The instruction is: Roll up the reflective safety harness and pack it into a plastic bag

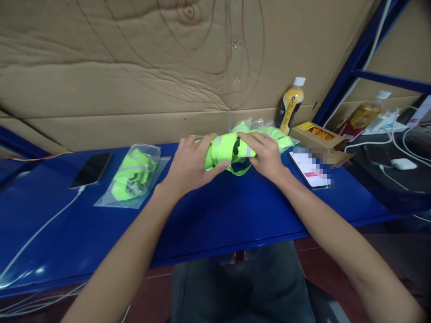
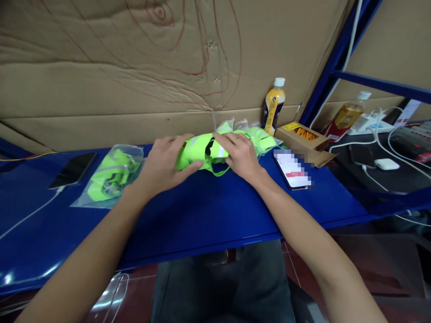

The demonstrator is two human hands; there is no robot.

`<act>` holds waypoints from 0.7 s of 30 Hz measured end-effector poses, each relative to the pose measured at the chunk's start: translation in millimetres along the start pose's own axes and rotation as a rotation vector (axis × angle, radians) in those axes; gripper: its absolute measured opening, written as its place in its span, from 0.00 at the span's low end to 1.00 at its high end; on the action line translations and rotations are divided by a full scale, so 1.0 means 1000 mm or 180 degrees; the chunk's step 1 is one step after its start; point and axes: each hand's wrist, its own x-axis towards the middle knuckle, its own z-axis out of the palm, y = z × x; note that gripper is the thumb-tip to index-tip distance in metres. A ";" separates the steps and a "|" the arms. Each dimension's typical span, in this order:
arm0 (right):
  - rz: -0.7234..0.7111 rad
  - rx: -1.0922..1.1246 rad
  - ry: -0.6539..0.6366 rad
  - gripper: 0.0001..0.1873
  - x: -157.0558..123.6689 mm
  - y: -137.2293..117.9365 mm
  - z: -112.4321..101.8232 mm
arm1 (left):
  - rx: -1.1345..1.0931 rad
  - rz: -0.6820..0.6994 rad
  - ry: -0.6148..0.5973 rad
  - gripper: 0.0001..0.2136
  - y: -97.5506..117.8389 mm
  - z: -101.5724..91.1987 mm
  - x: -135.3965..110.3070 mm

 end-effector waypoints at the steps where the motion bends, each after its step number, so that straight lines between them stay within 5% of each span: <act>1: -0.0005 -0.0004 0.0209 0.34 -0.001 0.001 -0.001 | -0.0316 -0.0126 -0.0012 0.31 0.000 0.001 0.001; 4: 0.0015 0.0036 0.0603 0.33 0.000 0.000 -0.002 | -0.1496 -0.0536 -0.0060 0.26 -0.001 0.006 0.005; 7: 0.0092 0.0223 0.0298 0.35 0.003 -0.005 -0.004 | -0.2304 -0.0666 0.0117 0.21 -0.008 0.008 0.010; 11: 0.0231 0.0759 -0.0469 0.43 0.008 -0.015 -0.004 | -0.2110 -0.0708 0.0567 0.19 -0.017 0.006 0.010; 16: 0.0570 0.1088 -0.0280 0.17 0.012 -0.020 0.001 | -0.1875 -0.0553 0.0749 0.17 -0.009 0.000 0.007; 21: 0.0397 0.0795 -0.0050 0.12 0.011 -0.008 0.000 | -0.1562 -0.0952 0.1204 0.15 -0.026 0.003 0.006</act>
